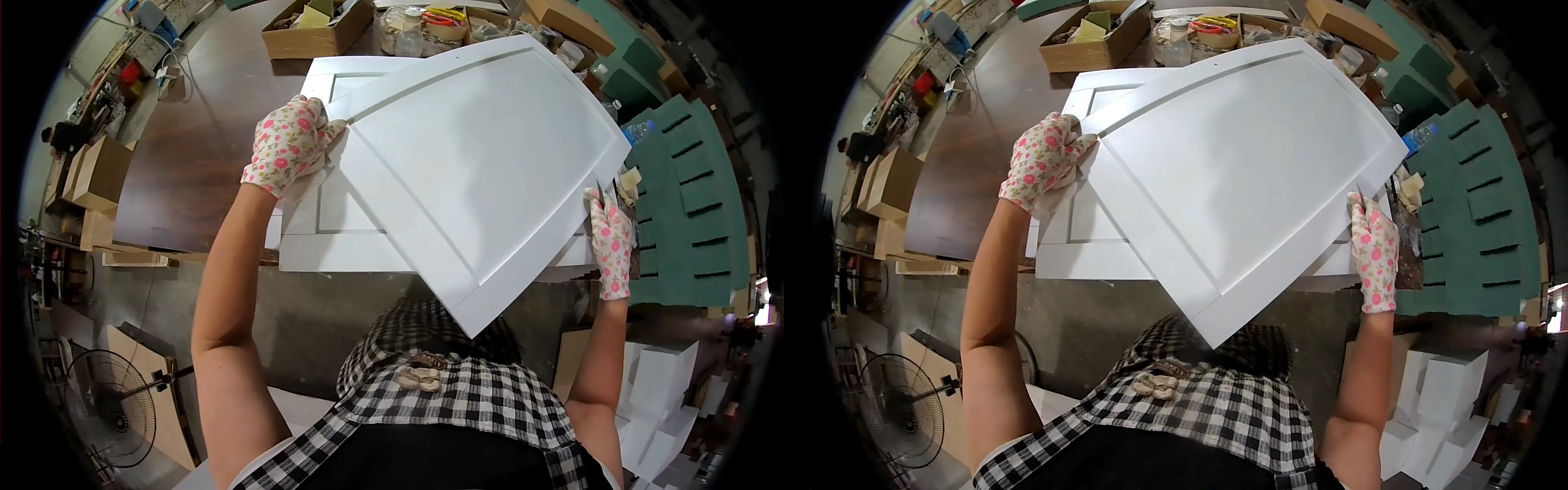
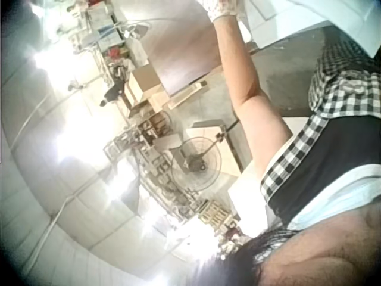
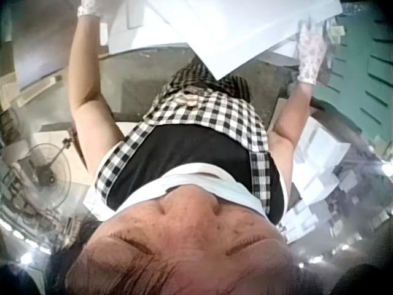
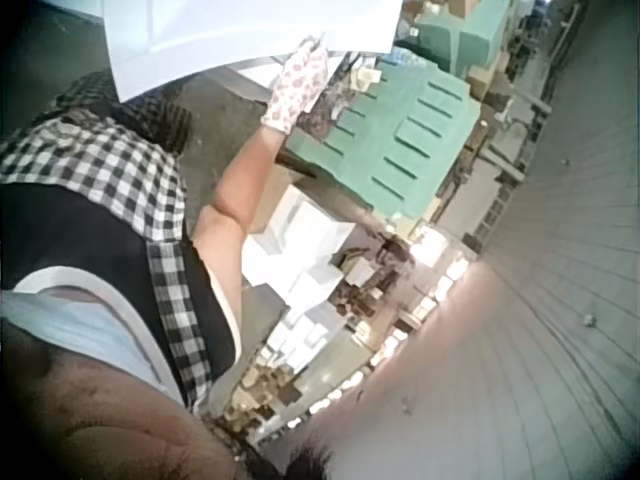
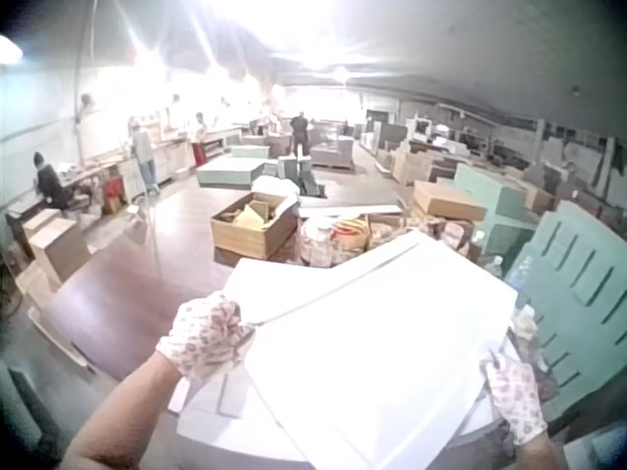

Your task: The person cleans white cabinet doors by scraping excess material from the edges with a tool and wiping the surfaces with a cloth and cleaning solution from a bottle.

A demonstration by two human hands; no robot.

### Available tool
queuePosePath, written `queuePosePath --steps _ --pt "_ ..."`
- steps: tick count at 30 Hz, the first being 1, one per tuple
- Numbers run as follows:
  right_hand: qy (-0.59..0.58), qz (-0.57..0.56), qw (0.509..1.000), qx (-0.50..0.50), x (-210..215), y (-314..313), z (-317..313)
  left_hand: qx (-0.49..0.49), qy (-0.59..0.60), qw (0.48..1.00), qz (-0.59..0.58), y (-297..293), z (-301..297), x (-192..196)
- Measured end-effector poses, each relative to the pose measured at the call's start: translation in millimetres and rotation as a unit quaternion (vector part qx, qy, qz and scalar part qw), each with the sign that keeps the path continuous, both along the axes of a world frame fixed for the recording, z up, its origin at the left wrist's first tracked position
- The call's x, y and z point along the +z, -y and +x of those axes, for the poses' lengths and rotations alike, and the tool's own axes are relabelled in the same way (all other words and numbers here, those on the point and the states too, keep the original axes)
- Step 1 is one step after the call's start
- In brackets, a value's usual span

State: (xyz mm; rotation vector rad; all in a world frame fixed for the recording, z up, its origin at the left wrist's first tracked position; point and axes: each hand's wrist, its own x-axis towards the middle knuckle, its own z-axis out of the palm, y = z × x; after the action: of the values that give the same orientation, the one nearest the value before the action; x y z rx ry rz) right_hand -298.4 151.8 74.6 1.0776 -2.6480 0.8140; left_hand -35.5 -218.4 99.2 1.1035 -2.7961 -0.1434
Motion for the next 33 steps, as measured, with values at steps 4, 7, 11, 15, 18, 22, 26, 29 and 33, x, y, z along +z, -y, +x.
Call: queuePosePath --steps 4,7,11,15,18,22,26,29,33 --pt "-0.031 0.034 0.999 -0.004 2 5 -4 0.013 -0.004 1.000 0.008 -5 4 -1" --pt "-0.025 0.041 0.999 0.000 -2 0 -12 -0.003 -0.023 1.000 -0.007 -10 6 -3" --pt "-0.019 0.071 0.997 -0.007 7 1 -8 -0.010 -0.028 1.000 0.003 -17 7 3" --pt "-0.012 0.088 0.995 -0.037 10 4 -13 -0.022 -0.014 1.000 0.018 -31 13 5" --pt "-0.008 0.064 0.998 -0.017 3 4 -31 -0.058 -0.049 0.997 -0.023 -50 28 5" --pt "0.026 0.050 0.998 -0.014 7 -4 -49 -0.092 0.016 0.995 0.024 -100 39 16" --pt "0.005 0.037 0.996 0.081 -4 -12 -87 -0.115 0.001 0.975 0.189 -148 66 2" --pt "0.088 -0.015 0.989 0.114 -6 -6 -105 0.097 -0.054 0.808 0.579 -183 54 6" --pt "0.166 -0.150 0.965 0.134 -8 -24 -119 -0.288 0.041 0.889 0.353 -209 30 12"
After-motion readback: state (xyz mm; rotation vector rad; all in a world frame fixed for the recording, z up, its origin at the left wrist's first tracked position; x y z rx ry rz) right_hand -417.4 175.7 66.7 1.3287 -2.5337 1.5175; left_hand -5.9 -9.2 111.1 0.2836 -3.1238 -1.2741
